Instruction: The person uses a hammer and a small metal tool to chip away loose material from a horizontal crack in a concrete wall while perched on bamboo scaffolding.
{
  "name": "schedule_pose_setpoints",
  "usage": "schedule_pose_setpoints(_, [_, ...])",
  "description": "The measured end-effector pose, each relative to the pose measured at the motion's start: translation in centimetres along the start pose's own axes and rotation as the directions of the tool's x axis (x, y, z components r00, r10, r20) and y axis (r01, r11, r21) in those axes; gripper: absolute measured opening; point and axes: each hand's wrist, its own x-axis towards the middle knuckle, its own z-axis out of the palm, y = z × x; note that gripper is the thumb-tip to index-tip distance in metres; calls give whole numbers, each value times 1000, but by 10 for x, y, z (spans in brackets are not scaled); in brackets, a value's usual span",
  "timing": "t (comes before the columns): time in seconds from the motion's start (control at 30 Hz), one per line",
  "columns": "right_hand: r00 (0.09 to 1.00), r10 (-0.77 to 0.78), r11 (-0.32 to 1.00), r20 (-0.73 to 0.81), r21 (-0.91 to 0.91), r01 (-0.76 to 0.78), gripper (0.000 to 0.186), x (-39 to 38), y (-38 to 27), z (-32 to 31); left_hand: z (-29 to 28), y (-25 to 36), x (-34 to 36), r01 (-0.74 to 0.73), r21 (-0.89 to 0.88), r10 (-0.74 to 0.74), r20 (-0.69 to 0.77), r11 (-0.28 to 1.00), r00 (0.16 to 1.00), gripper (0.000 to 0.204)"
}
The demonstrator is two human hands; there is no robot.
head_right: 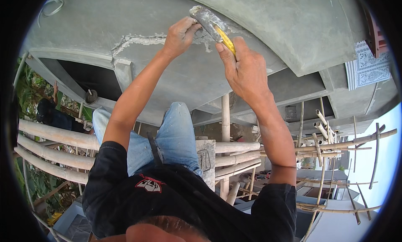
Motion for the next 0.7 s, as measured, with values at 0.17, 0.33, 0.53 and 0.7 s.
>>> schedule_pose_setpoints(0.17, [993,-55,962,103,-262,81,33,6,7,6,0,-1,-9,-48,39,48,4,998,999,15])
schedule_pose_setpoints(0.33, [976,-210,973,-52,-108,203,31,-2,4,3,4,-1,-16,-50,-30,48,-56,998,997,15])
schedule_pose_setpoints(0.53, [990,-127,985,-53,-123,120,33,5,1,-6,13,-6,-12,-30,-56,28,-43,998,999,12])
schedule_pose_setpoints(0.7, [988,-36,940,151,-330,85,28,13,-1,1,8,-8,-20,2,-38,-3,-30,999,1000,10])
